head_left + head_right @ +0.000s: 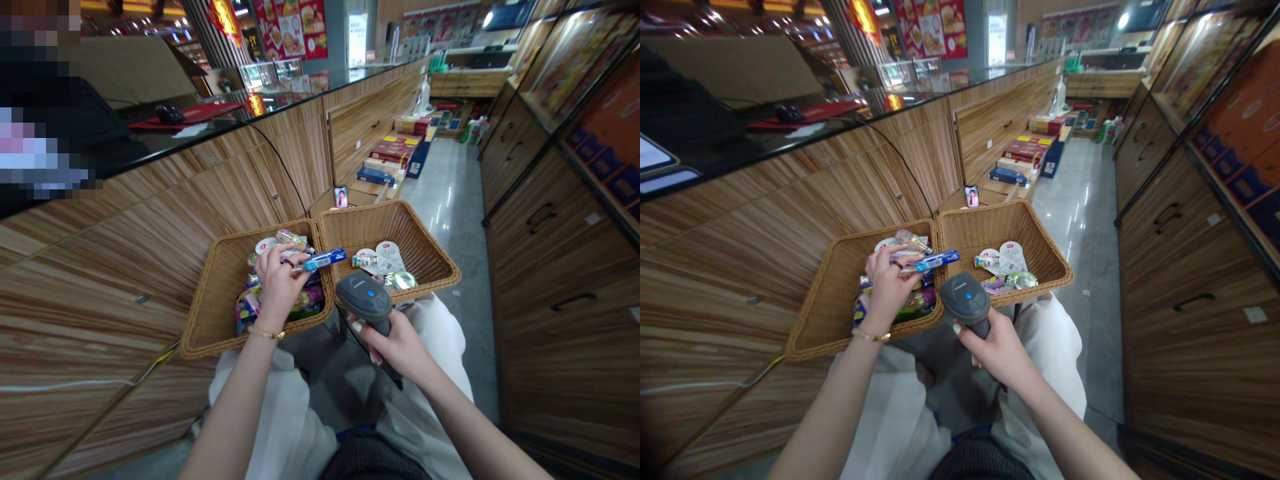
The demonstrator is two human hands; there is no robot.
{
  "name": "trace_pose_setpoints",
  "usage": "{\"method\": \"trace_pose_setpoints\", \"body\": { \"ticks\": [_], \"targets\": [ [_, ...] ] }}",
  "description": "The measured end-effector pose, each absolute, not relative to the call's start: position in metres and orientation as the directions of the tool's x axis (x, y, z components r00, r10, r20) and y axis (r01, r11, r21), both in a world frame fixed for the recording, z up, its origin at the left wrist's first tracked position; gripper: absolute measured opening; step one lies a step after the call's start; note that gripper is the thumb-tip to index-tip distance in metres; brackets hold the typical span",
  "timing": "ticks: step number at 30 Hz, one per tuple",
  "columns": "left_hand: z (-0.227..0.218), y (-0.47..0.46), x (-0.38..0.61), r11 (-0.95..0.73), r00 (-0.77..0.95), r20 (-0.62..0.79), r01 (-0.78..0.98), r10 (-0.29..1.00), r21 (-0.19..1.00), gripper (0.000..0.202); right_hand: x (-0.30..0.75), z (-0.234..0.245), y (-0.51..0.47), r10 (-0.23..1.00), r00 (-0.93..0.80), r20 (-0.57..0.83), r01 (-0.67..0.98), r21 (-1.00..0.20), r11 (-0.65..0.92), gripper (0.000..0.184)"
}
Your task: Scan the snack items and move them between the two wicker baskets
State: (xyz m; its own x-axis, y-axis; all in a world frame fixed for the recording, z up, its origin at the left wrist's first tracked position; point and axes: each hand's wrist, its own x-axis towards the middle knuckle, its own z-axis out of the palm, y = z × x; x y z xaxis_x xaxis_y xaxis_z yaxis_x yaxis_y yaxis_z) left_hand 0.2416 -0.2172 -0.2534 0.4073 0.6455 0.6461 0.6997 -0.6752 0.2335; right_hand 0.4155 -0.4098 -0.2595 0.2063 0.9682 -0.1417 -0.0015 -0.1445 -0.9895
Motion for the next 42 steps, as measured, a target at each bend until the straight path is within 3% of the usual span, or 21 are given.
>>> {"method": "trace_pose_setpoints", "body": {
  "ticks": [16,26,31,35,37,42],
  "targets": [
    [-0.255,-0.218,0.242,-0.664,0.404,0.640,0.712,0.653,0.229,0.018,0.413,-0.252,-0.409,0.970,0.225,-0.088,0.124,-0.985,-0.118,0.017],
    [-0.254,-0.220,0.241,-0.675,0.402,0.648,0.698,0.647,0.241,0.014,0.412,-0.255,-0.411,0.967,0.226,-0.121,0.067,-0.988,-0.139,0.018],
    [-0.251,-0.221,0.238,-0.566,0.214,0.708,0.766,0.673,0.306,0.018,0.414,-0.257,-0.412,0.961,0.249,-0.117,0.043,-0.990,-0.131,0.021],
    [-0.250,-0.221,0.235,-0.462,0.049,0.724,0.800,0.688,0.384,0.043,0.420,-0.256,-0.414,0.952,0.282,-0.123,0.035,-0.990,-0.139,0.026],
    [-0.250,-0.221,0.236,-0.463,0.045,0.725,0.796,0.688,0.390,0.052,0.424,-0.254,-0.415,0.945,0.306,-0.116,0.047,-0.989,-0.137,0.027],
    [-0.246,-0.225,0.239,-0.500,0.103,0.717,0.783,0.690,0.369,0.041,0.434,-0.249,-0.417,0.937,0.340,-0.082,0.031,-0.995,-0.099,0.029]
  ]
}}
